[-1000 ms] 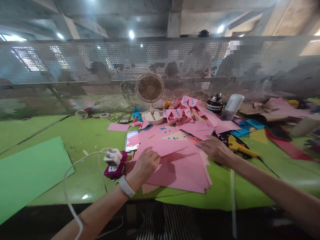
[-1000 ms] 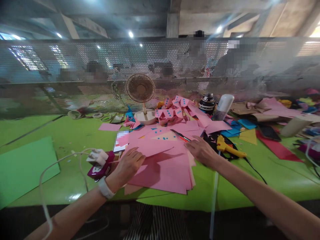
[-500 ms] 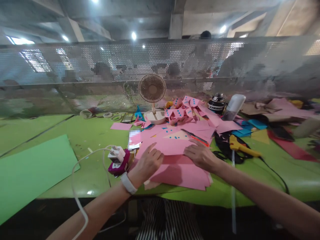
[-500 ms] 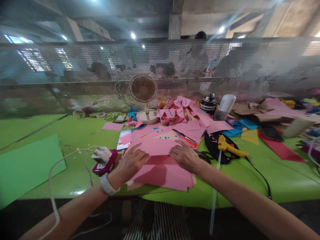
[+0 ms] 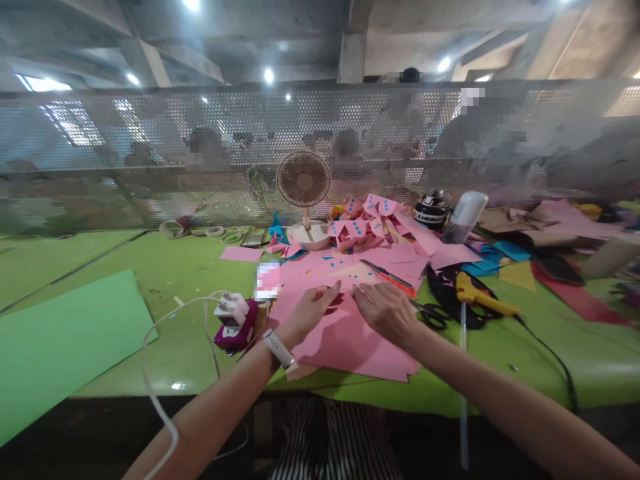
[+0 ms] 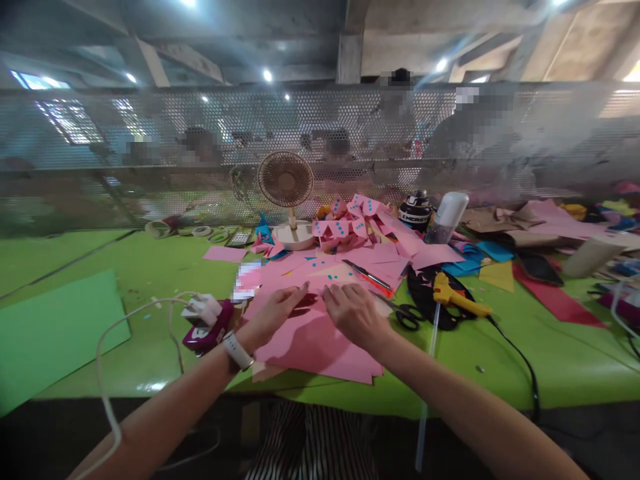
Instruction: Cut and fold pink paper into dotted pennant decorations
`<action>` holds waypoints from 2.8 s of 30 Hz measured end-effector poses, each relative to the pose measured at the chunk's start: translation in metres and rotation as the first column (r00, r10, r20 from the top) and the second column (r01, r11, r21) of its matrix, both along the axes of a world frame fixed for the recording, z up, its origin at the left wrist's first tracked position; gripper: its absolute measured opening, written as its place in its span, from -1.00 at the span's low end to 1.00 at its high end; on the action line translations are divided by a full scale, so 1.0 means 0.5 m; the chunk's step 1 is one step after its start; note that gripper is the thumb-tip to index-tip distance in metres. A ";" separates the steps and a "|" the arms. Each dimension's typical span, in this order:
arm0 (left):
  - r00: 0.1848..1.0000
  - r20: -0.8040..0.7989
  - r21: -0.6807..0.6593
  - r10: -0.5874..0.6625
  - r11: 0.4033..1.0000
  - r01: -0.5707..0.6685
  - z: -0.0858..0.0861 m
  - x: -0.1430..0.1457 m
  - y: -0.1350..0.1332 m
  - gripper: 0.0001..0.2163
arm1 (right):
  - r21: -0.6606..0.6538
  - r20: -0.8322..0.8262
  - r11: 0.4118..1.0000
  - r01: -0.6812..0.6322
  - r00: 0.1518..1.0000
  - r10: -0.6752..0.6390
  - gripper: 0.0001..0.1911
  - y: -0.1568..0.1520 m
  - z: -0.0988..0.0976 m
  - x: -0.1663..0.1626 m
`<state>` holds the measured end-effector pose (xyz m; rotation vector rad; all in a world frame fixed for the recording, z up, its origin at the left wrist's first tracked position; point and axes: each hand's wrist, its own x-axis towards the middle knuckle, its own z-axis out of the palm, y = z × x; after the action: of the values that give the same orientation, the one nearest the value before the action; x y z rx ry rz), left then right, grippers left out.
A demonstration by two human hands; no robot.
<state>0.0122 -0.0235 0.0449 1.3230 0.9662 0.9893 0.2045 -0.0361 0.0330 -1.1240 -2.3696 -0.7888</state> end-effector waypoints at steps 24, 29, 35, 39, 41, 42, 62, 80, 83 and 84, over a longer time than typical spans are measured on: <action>0.980 0.132 -0.107 -0.145 0.981 0.160 -0.024 -0.019 0.048 -0.72 | -0.432 -0.864 0.502 -0.749 0.186 -0.467 -0.65 0.081 -0.026 0.051; 0.979 0.092 -0.072 -0.183 0.979 0.189 -0.026 -0.031 0.051 -0.75 | -0.431 -0.851 0.441 -0.787 0.192 -0.489 -0.63 0.073 -0.019 0.048; 0.978 0.037 -0.039 -0.204 0.978 0.205 -0.026 -0.036 0.055 -0.73 | -0.391 -0.864 0.515 -0.763 0.111 -0.491 -0.60 0.084 -0.016 0.066; 0.984 0.069 -0.052 -0.167 0.984 0.171 -0.031 -0.040 0.061 -0.71 | -0.276 -0.960 0.823 -0.497 0.178 -0.214 -0.70 0.080 -0.008 0.082; 0.979 0.098 -0.065 -0.176 0.981 0.183 -0.035 -0.040 0.061 -0.70 | -0.140 -0.881 0.893 -0.427 0.465 0.085 -0.67 0.064 -0.005 0.075; 0.976 0.108 -0.073 -0.187 0.978 0.196 -0.038 -0.039 0.061 -0.70 | -0.105 -0.750 0.890 -0.444 0.623 0.223 -0.58 0.054 -0.005 0.067; 0.948 0.305 -0.208 -0.087 0.966 0.155 -0.062 -0.009 0.056 -0.73 | -0.128 0.161 0.861 -0.492 0.846 0.508 -0.43 0.012 -0.040 0.023; 0.977 0.208 -0.161 -0.046 0.984 0.081 -0.064 0.000 0.047 -0.68 | -0.085 0.110 0.831 -0.549 0.824 0.556 -0.61 0.006 -0.039 0.016; 0.964 0.254 -0.153 -0.076 0.981 0.118 -0.064 -0.004 0.050 -0.69 | -0.030 0.096 0.852 -0.522 0.847 0.523 -0.59 0.005 -0.028 0.021; 0.961 0.264 -0.151 -0.079 0.981 0.122 -0.065 -0.005 0.051 -0.69 | -0.004 0.079 0.865 -0.503 0.862 0.501 -0.56 0.006 -0.025 0.024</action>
<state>0.0098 0.0023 0.0124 1.0639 0.7577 0.9534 0.2164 -0.0332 0.0203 -0.4243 -2.5436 -0.6661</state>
